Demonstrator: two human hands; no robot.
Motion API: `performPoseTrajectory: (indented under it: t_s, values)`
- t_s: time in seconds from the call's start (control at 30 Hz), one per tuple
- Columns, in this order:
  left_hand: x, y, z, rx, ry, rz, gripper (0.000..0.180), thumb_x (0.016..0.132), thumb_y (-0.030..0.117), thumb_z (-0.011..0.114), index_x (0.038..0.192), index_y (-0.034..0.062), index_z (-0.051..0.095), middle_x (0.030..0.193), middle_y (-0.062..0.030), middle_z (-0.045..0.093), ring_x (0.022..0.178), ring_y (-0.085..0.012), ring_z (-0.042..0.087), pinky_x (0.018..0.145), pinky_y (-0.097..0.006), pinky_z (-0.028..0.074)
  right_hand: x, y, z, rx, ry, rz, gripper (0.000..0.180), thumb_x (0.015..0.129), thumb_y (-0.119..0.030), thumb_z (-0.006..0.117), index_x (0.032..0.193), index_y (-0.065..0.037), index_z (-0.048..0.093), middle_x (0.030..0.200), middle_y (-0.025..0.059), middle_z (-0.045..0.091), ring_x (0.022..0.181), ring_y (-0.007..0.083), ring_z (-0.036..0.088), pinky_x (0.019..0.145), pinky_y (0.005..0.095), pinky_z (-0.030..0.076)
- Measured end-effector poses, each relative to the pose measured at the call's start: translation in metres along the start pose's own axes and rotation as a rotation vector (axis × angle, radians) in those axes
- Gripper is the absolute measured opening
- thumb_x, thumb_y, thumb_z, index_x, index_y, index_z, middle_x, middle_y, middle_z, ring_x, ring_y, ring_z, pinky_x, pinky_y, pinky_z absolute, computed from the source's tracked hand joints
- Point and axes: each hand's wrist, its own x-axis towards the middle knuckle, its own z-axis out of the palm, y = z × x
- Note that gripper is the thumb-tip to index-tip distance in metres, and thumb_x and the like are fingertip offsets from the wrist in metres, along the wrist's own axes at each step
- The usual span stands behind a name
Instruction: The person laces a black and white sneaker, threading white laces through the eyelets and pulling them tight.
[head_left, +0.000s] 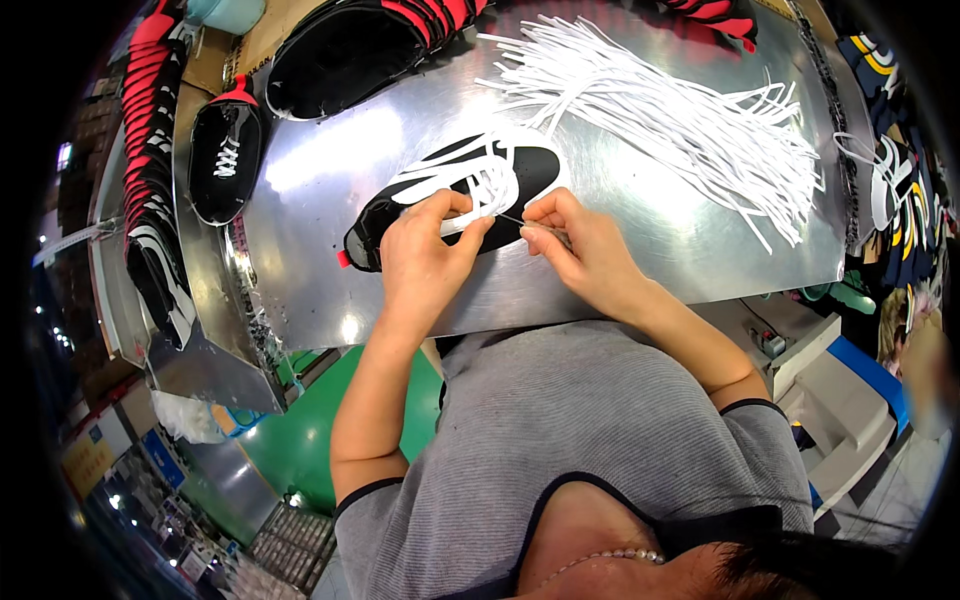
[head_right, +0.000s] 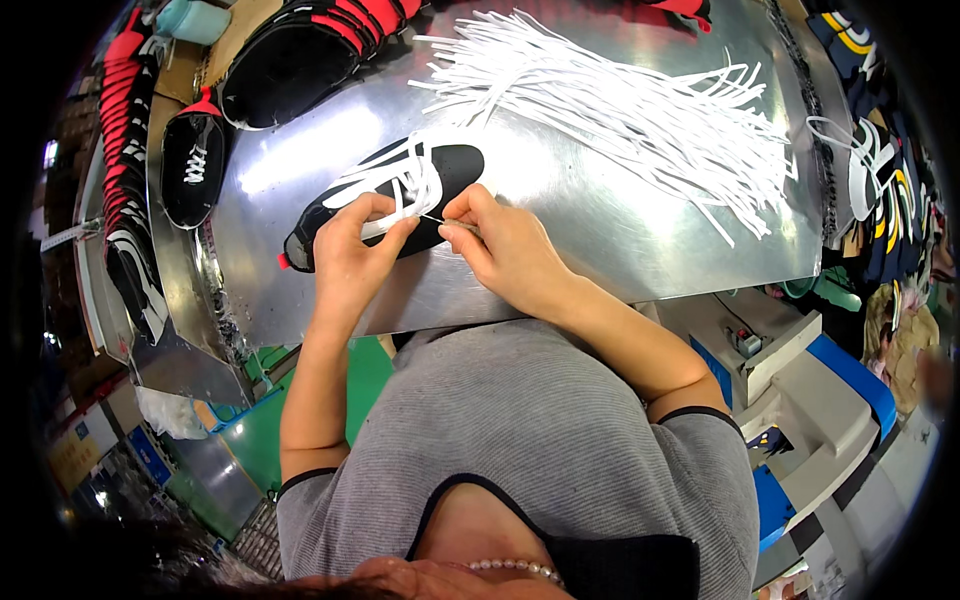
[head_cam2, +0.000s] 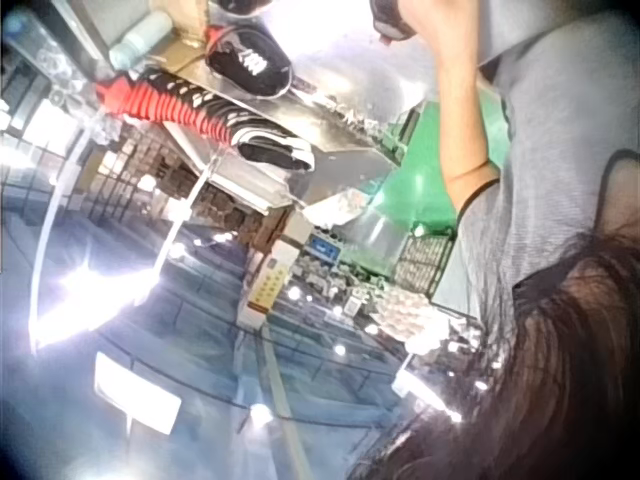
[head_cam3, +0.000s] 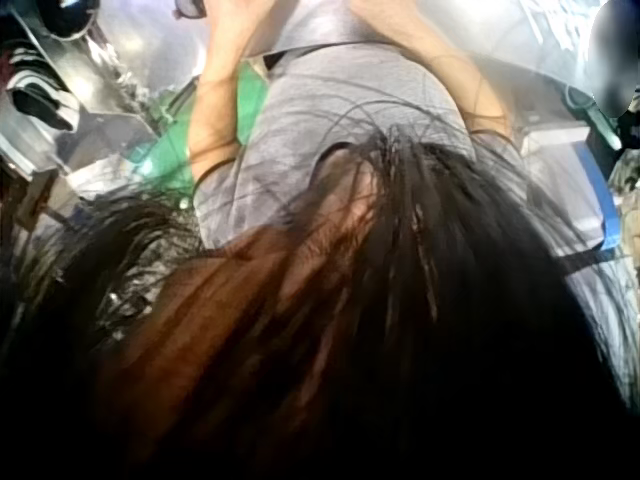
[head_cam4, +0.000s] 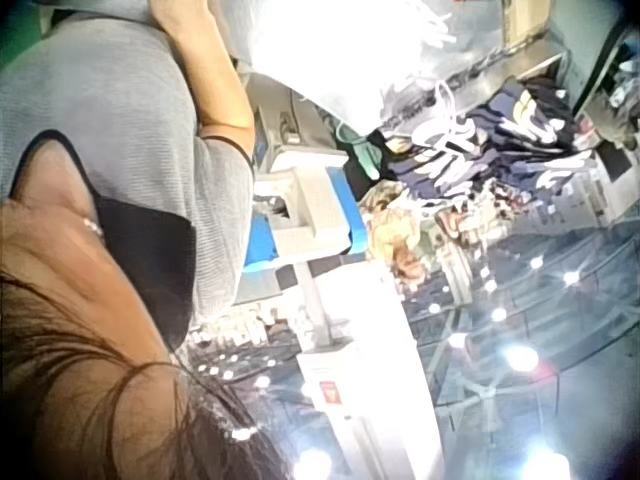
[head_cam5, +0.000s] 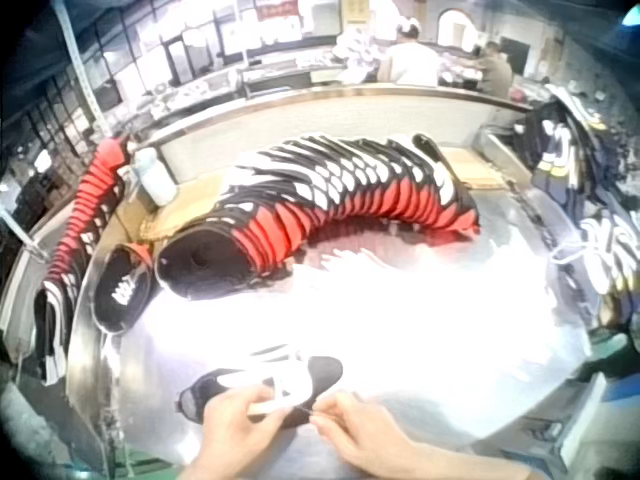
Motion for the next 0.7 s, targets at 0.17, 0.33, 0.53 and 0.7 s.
performPoseTrajectory:
  t_s: [0.17, 0.33, 0.53, 0.7]
  values:
    - [0.000, -0.003, 0.001, -0.034, 0.011, 0.073, 0.022, 0.079, 0.018, 0.078, 0.088, 0.0021, 0.066, 0.085, -0.0118, 0.071, 0.079, -0.0290, 0.070, 0.069, -0.037, 0.053, 0.005, 0.009, 0.002, -0.062, -0.025, -0.025, 0.016, 0.095, -0.016, 0.061, 0.098, -0.001, 0.054, 0.079, 0.0131, 0.070, 0.066, 0.0253, 0.068, 0.062, 0.0355, 0.051]
    - [-0.005, -0.005, 0.003, -0.067, 0.034, 0.151, 0.019, 0.078, 0.012, 0.077, 0.087, 0.0011, 0.064, 0.084, -0.0119, 0.070, 0.077, -0.0291, 0.070, 0.066, -0.036, 0.053, 0.011, -0.002, 0.005, -0.010, -0.053, 0.093, 0.016, 0.096, -0.015, 0.059, 0.098, -0.002, 0.051, 0.077, 0.0111, 0.068, 0.069, 0.0230, 0.067, 0.065, 0.0350, 0.051]
    - [-0.019, -0.004, 0.009, -0.105, 0.039, 0.137, 0.019, 0.079, 0.008, 0.077, 0.091, -0.0007, 0.065, 0.083, -0.0123, 0.069, 0.074, -0.0250, 0.068, 0.068, -0.032, 0.052, 0.019, 0.003, 0.027, 0.035, -0.030, 0.136, 0.020, 0.096, -0.020, 0.058, 0.101, -0.003, 0.049, 0.078, 0.0123, 0.067, 0.073, 0.0228, 0.067, 0.070, 0.0361, 0.050]
    - [-0.034, -0.012, 0.005, 0.161, 0.217, 0.385, 0.013, 0.077, 0.005, 0.075, 0.086, 0.0074, 0.065, 0.070, -0.0056, 0.054, 0.062, -0.0240, 0.055, 0.057, -0.035, 0.044, 0.002, -0.012, -0.036, -0.268, -0.143, 0.083, 0.019, 0.092, -0.015, 0.065, 0.103, -0.005, 0.055, 0.077, 0.0090, 0.065, 0.069, 0.0174, 0.062, 0.064, 0.0314, 0.048]
